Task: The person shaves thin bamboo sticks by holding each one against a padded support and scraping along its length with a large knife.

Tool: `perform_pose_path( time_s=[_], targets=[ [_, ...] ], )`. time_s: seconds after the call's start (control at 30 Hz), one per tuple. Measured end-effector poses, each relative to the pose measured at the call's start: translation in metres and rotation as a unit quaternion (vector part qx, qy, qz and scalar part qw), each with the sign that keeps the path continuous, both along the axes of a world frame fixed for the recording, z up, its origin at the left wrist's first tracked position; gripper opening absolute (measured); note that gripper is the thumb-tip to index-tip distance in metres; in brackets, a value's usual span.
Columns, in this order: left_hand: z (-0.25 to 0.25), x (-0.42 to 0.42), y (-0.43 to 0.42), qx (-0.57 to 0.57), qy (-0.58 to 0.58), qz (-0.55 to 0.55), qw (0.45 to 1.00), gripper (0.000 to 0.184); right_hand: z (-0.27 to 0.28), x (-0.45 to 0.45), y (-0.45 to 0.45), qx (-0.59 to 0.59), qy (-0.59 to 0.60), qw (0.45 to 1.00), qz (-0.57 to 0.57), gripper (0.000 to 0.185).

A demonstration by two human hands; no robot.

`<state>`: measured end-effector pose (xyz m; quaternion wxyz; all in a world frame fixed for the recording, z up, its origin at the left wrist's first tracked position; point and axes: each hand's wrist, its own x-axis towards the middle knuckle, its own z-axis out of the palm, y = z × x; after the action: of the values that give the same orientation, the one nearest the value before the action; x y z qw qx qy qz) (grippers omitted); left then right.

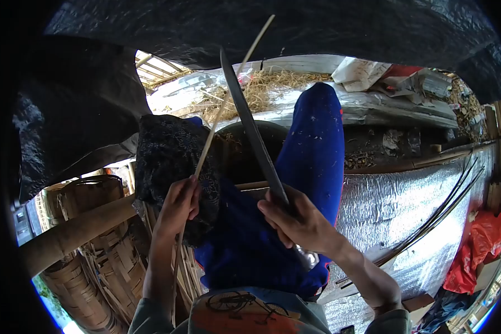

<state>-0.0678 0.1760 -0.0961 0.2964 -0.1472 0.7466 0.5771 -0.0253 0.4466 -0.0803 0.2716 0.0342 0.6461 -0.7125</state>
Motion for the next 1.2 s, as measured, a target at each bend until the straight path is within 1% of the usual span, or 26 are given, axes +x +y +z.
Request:
perform_pose_path(
  time_s=[0.03,0.07,0.13,0.2,0.27,0.33,0.4,0.43,0.5,0.53,0.6,0.63,0.67,0.7,0.77,0.8,0.83,0.87,0.9,0.93,1.0,1.03,1.1,1.13,1.17,1.2],
  targets=[
    [0.006,0.004,-0.014,-0.002,0.003,0.004,1.0,0.04,0.004,-0.01,-0.015,-0.111,-0.163,0.98,0.006,0.024],
    [0.015,0.007,-0.026,-0.039,0.012,0.041,0.998,0.041,0.002,-0.016,-0.03,-0.112,-0.16,0.981,0.01,0.024],
    [0.021,0.011,-0.053,-0.078,0.023,0.082,0.993,0.042,-0.013,-0.026,-0.059,-0.169,-0.2,0.963,-0.069,0.024],
    [0.021,0.013,-0.08,-0.144,0.072,0.115,0.98,0.045,-0.041,-0.037,-0.084,-0.15,-0.198,0.965,-0.081,0.027],
    [0.02,0.014,-0.095,-0.169,0.078,0.139,0.973,0.045,-0.069,-0.049,-0.106,-0.131,-0.195,0.967,-0.098,0.03],
    [0.019,0.013,-0.098,-0.192,0.076,0.161,0.965,0.045,-0.094,-0.057,-0.122,-0.042,-0.188,0.977,-0.093,0.033],
    [0.02,0.006,-0.097,-0.402,0.175,0.053,0.897,0.043,-0.115,-0.064,-0.132,-0.036,-0.19,0.978,-0.075,0.035],
    [0.016,0.003,-0.1,-0.402,0.176,0.053,0.897,0.043,-0.121,-0.069,-0.136,-0.032,-0.188,0.98,-0.058,0.037],
    [-0.004,-0.001,-0.111,-0.537,0.235,0.032,0.81,0.043,-0.13,-0.075,-0.147,-0.028,-0.209,0.977,-0.033,0.039],
    [-0.021,-0.002,-0.122,-0.536,0.236,0.03,0.81,0.043,-0.132,-0.076,-0.151,-0.024,-0.23,0.973,-0.006,0.041],
    [-0.055,-0.003,-0.146,-0.614,0.314,0.027,0.724,0.049,-0.127,-0.077,-0.155,-0.03,-0.226,0.974,0.018,0.041],
    [-0.061,-0.01,-0.152,-0.612,0.317,0.026,0.725,0.049,-0.124,-0.079,-0.154,-0.037,-0.218,0.974,0.045,0.041],
    [-0.064,-0.015,-0.158,-0.539,0.207,0.075,0.813,0.051,-0.122,-0.079,-0.154,-0.04,-0.213,0.975,0.043,0.044],
    [-0.062,-0.02,-0.158,-0.452,0.09,0.123,0.879,0.054,-0.126,-0.077,-0.158,-0.041,-0.214,0.975,0.042,0.044],
    [-0.056,-0.019,-0.152,-0.425,0.087,0.116,0.894,0.054,-0.137,-0.069,-0.169,0.037,-0.045,0.995,-0.086,0.048],
    [-0.053,-0.019,-0.149,-0.394,0.088,0.11,0.908,0.054,-0.136,-0.07,-0.17,0.036,-0.044,0.995,-0.085,0.048],
    [-0.052,-0.018,-0.153,-0.394,0.089,0.112,0.908,0.054,-0.135,-0.072,-0.17,0.004,-0.03,0.994,-0.102,0.047],
    [-0.051,-0.014,-0.16,-0.352,0.112,0.111,0.923,0.051,-0.133,-0.072,-0.169,-0.029,-0.016,0.992,-0.121,0.047],
    [-0.046,-0.012,-0.16,-0.309,0.134,0.11,0.935,0.049,-0.127,-0.072,-0.167,-0.029,-0.015,0.992,-0.121,0.047],
    [-0.041,-0.011,-0.158,-0.309,0.136,0.111,0.935,0.049,-0.117,-0.07,-0.163,0.009,0.002,0.993,-0.119,0.046],
    [-0.021,-0.009,-0.15,-0.144,0.092,0.212,0.962,0.045,-0.116,-0.068,-0.162,0.046,0.022,0.992,-0.117,0.045],
    [-0.01,-0.01,-0.145,-0.145,0.095,0.213,0.962,0.045,-0.122,-0.067,-0.165,0.043,0.051,0.992,-0.112,0.041],
    [0.012,-0.009,-0.134,0.065,0.097,0.19,0.975,0.04,-0.123,-0.065,-0.164,0.039,0.079,0.991,-0.104,0.038],
    [0.027,-0.008,-0.122,0.065,0.098,0.19,0.975,0.04,-0.111,-0.067,-0.159,-0.131,0.013,0.988,-0.077,0.033],
    [0.043,-0.009,-0.105,0.076,0.097,0.197,0.973,0.041,-0.104,-0.069,-0.154,-0.297,-0.053,0.952,-0.048,0.029],
    [0.058,-0.01,-0.089,0.087,0.098,0.203,0.97,0.042,-0.103,-0.072,-0.151,-0.298,-0.048,0.952,-0.047,0.029]
  ],
)
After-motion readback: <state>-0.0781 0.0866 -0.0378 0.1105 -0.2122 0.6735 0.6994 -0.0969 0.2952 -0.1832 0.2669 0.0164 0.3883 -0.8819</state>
